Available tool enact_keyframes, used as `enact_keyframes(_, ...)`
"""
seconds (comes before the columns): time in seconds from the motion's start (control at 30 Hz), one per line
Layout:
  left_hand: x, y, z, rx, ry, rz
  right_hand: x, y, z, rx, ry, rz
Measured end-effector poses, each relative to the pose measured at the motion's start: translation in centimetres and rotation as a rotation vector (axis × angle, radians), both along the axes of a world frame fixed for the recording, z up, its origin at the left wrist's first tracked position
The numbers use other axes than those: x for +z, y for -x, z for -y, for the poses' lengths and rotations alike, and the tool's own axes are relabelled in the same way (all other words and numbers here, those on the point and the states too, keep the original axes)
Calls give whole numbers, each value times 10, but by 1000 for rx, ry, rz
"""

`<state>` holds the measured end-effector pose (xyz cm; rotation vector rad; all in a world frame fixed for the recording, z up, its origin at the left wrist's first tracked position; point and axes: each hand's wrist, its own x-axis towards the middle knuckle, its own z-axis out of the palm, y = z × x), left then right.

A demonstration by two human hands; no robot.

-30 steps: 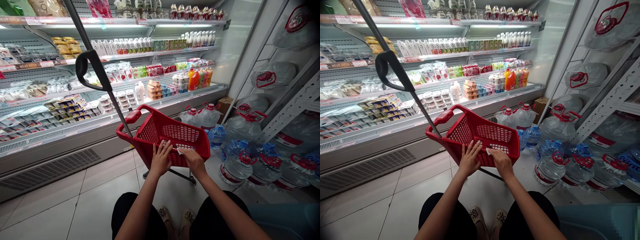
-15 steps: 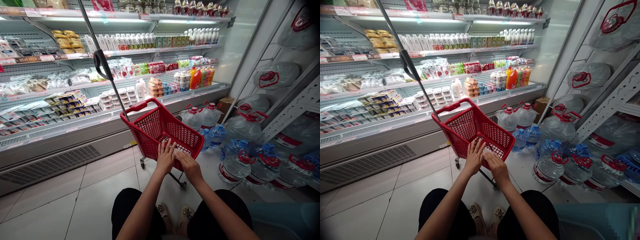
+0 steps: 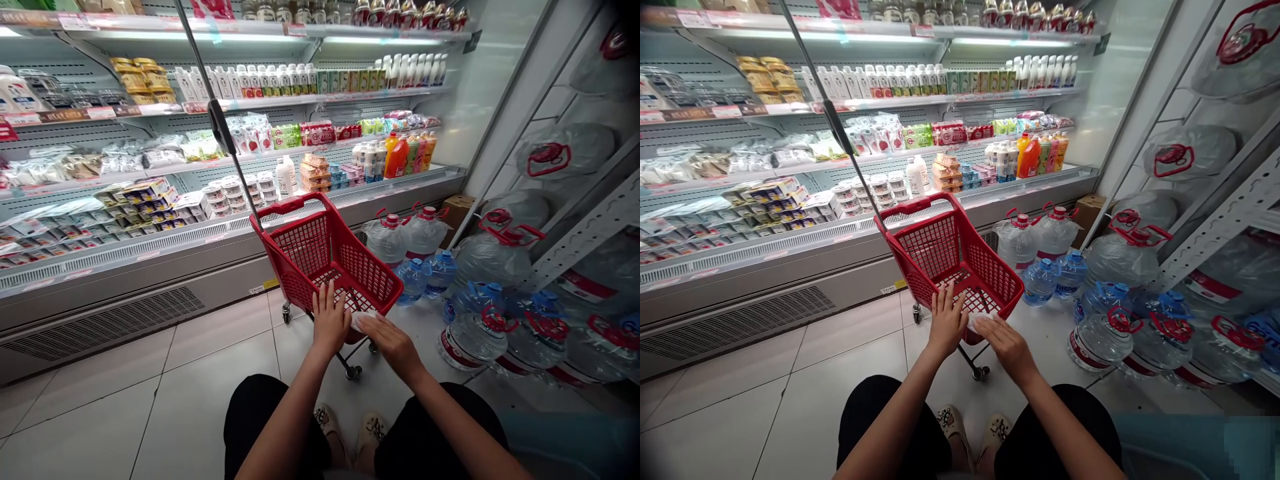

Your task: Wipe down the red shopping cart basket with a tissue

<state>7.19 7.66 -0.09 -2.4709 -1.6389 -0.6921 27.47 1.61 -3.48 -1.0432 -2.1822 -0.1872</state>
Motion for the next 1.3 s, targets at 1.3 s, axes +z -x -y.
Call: enact_keyframes(1.3, 3, 52, -3, 1, -31, -146, 8, 26, -2, -132, -18, -25)
